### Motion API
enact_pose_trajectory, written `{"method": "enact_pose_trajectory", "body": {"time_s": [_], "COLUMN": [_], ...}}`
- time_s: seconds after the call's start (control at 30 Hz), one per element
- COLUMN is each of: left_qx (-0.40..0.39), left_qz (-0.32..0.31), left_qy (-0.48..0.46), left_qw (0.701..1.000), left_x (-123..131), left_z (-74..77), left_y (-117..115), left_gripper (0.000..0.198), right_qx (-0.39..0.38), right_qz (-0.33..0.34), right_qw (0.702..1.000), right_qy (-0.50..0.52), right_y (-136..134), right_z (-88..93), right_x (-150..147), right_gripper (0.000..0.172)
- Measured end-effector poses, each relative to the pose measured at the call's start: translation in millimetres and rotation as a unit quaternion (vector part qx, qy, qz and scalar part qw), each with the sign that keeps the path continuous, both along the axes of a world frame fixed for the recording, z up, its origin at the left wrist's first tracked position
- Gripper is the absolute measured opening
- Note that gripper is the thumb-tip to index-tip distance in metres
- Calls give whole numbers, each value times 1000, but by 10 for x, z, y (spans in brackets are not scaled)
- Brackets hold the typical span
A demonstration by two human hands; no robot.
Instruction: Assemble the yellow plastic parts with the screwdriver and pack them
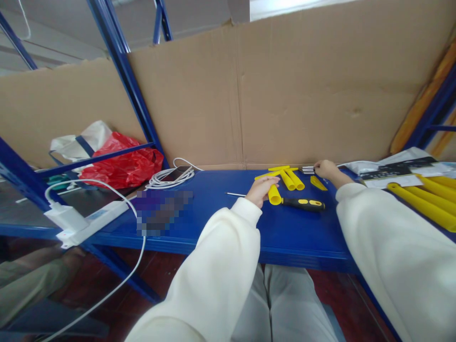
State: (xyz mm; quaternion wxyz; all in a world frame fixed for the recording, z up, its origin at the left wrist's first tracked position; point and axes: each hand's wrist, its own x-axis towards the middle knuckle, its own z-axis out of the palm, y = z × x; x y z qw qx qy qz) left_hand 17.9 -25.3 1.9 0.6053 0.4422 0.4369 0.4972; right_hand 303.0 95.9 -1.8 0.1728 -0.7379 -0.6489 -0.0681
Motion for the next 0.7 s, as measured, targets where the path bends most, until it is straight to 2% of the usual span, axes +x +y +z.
{"method": "enact_pose_trajectory", "body": {"time_s": [0.2,0.47,0.7], "left_qx": [-3,-6,3], "left_qz": [5,7,11], "left_qy": [-13,-22,-20], "left_qw": [1000,1000,1000], "left_x": [-4,-2,-10], "left_z": [15,19,17], "left_y": [-11,-15,-14], "left_gripper": [6,8,7], "right_qx": [-30,-14,-18], "right_qz": [-1,20,44], "right_qw": [999,999,997], "right_qy": [-21,-43,-63], "right_y": [-62,6,15], "right_z": [-21,-74,-93], "right_x": [-43,26,20], "right_gripper": [35,23,20]}}
